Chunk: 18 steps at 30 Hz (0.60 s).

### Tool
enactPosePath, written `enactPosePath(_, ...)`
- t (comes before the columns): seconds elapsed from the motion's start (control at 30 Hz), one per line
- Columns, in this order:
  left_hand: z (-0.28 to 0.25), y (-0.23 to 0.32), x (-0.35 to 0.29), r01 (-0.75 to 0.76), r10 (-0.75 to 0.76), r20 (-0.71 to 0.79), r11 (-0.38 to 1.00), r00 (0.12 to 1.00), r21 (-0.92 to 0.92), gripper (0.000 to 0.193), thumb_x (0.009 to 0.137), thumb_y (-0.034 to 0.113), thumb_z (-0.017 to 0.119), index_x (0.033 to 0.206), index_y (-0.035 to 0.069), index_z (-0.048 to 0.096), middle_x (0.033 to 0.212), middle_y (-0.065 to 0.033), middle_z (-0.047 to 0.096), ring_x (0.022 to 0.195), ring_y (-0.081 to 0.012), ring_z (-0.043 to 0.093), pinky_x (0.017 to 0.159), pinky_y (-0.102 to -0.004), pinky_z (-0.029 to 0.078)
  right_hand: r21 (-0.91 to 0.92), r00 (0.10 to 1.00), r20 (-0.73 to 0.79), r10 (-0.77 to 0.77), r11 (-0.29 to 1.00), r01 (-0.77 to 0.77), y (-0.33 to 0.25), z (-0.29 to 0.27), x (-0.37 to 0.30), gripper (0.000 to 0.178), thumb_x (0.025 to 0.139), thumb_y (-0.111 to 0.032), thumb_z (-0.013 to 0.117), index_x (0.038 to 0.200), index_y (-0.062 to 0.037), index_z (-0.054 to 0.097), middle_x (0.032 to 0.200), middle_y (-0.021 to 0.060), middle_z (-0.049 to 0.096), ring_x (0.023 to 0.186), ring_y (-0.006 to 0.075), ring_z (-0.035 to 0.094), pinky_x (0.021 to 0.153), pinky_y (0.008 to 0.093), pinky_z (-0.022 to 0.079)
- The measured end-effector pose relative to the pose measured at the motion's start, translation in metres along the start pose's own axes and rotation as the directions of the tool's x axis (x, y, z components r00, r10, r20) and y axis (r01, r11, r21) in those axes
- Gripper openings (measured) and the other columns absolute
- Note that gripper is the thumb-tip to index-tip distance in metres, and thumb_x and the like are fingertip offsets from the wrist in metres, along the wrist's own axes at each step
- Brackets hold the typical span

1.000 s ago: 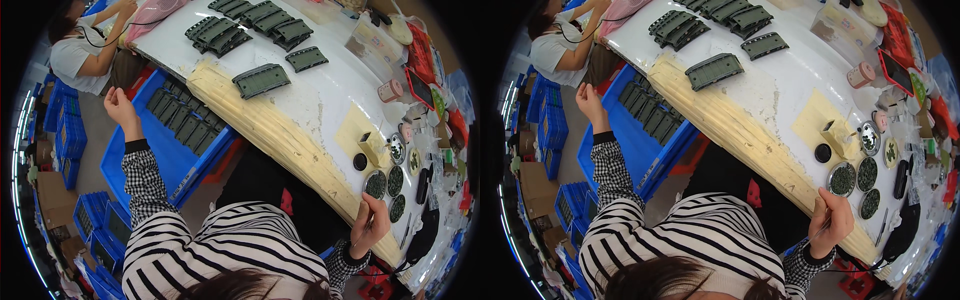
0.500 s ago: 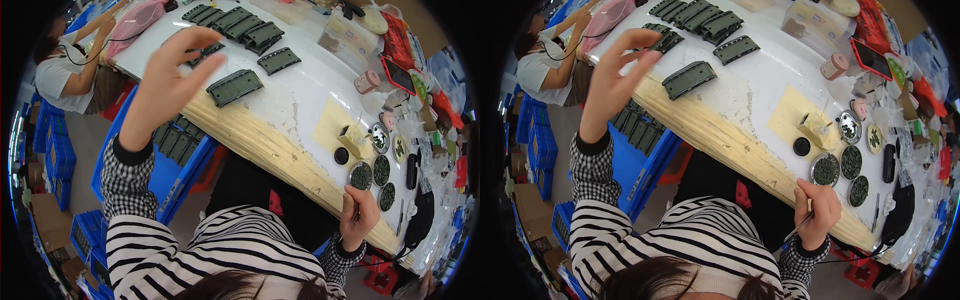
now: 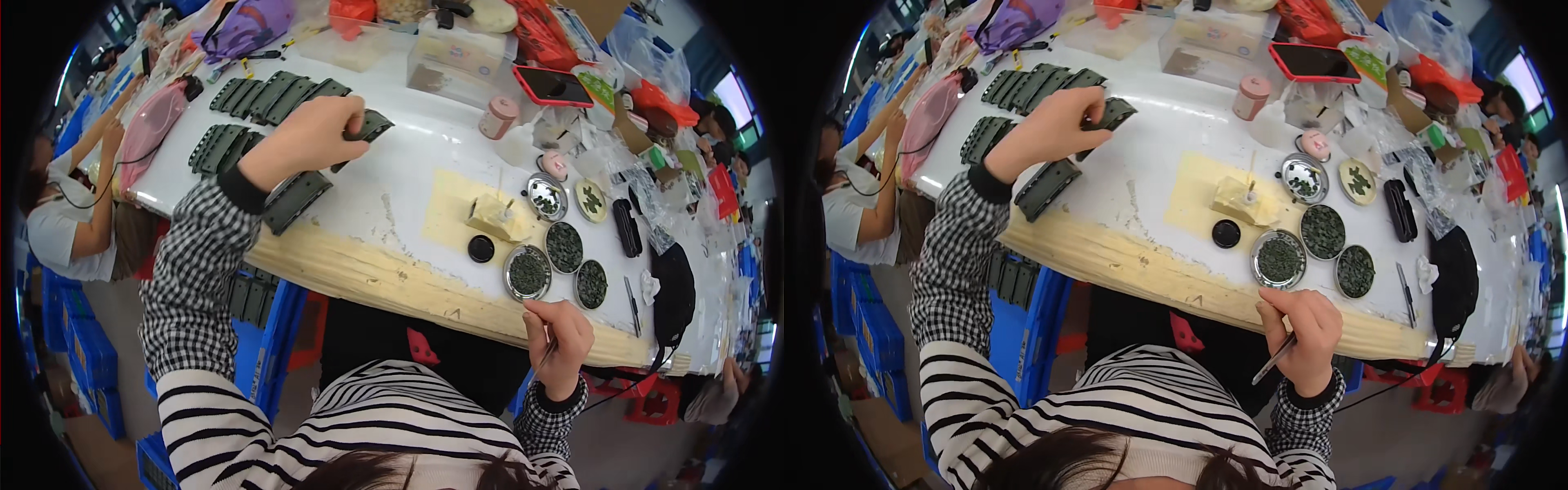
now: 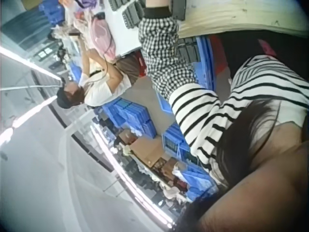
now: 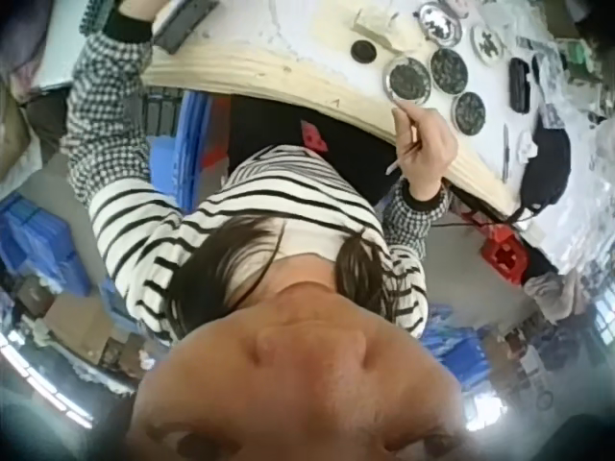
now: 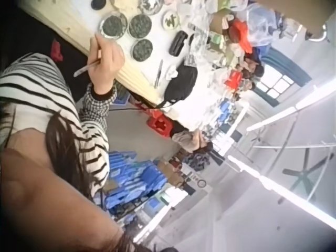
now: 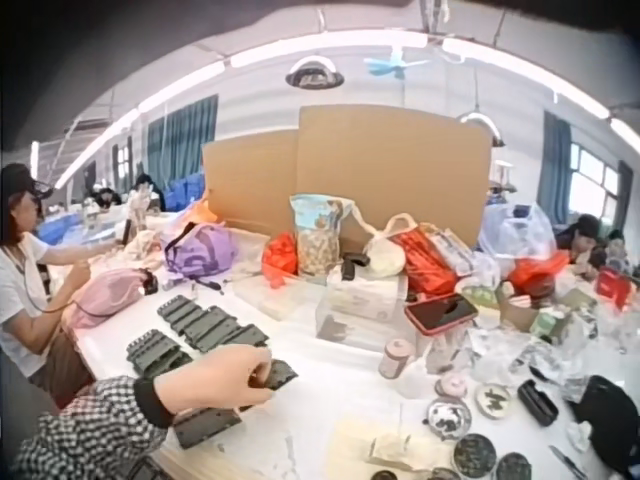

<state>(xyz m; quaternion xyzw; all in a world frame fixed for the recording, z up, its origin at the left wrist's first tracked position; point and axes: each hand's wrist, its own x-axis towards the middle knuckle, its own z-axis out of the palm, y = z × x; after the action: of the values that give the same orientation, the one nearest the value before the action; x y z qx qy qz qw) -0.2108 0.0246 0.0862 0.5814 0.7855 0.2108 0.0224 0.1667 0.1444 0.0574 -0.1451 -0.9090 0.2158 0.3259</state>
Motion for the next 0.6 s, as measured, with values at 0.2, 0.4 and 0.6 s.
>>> enactPosePath(0.2,-0.069,-0.031,-0.162,0.335,-0.513,-0.368,0.828,0.775,-0.449,0.024,0.084,0.005,0.069,0.088,0.004,0.045,0.08,0.0014,0.041,0.069,-0.0072,0.044,0.063,-0.0211,0.041,-0.036,0.991,-0.129,0.021,0.999,-0.026,0.015,-0.017,0.006,0.018,0.072,0.002,0.075,0.089,-0.0027,0.069,0.065,0.0067,0.06,0.053,0.0195,0.052,0.049,0.0299,0.037)
enactPosePath(0.4,-0.008,-0.11,-0.434,0.846,-0.802,-0.286,0.528,0.524,0.071,0.032,0.059,0.006,0.073,0.078,0.005,0.046,0.074,-0.0107,0.049,0.067,-0.0263,0.05,0.066,-0.0359,0.044,-0.02,0.977,-0.207,0.058,0.998,-0.064,0.031,-0.025,0.019,0.014,0.077,0.0,0.073,0.09,-0.0024,0.069,0.062,0.0044,0.055,0.049,0.0143,0.042,0.046,0.0268,0.031)
enactPosePath(0.6,0.098,-0.064,-0.427,0.935,-0.914,0.212,0.356,0.346,0.006,0.047,0.049,0.013,0.088,0.074,0.004,0.05,0.076,-0.0135,0.057,0.073,-0.0312,0.059,0.065,-0.0405,0.048,-0.04,0.973,-0.23,0.036,0.998,-0.047,0.024,-0.013,0.021,0.011,0.08,0.003,0.069,0.092,0.0003,0.069,0.064,0.0042,0.054,0.051,0.0102,0.041,0.047,0.0242,0.029)
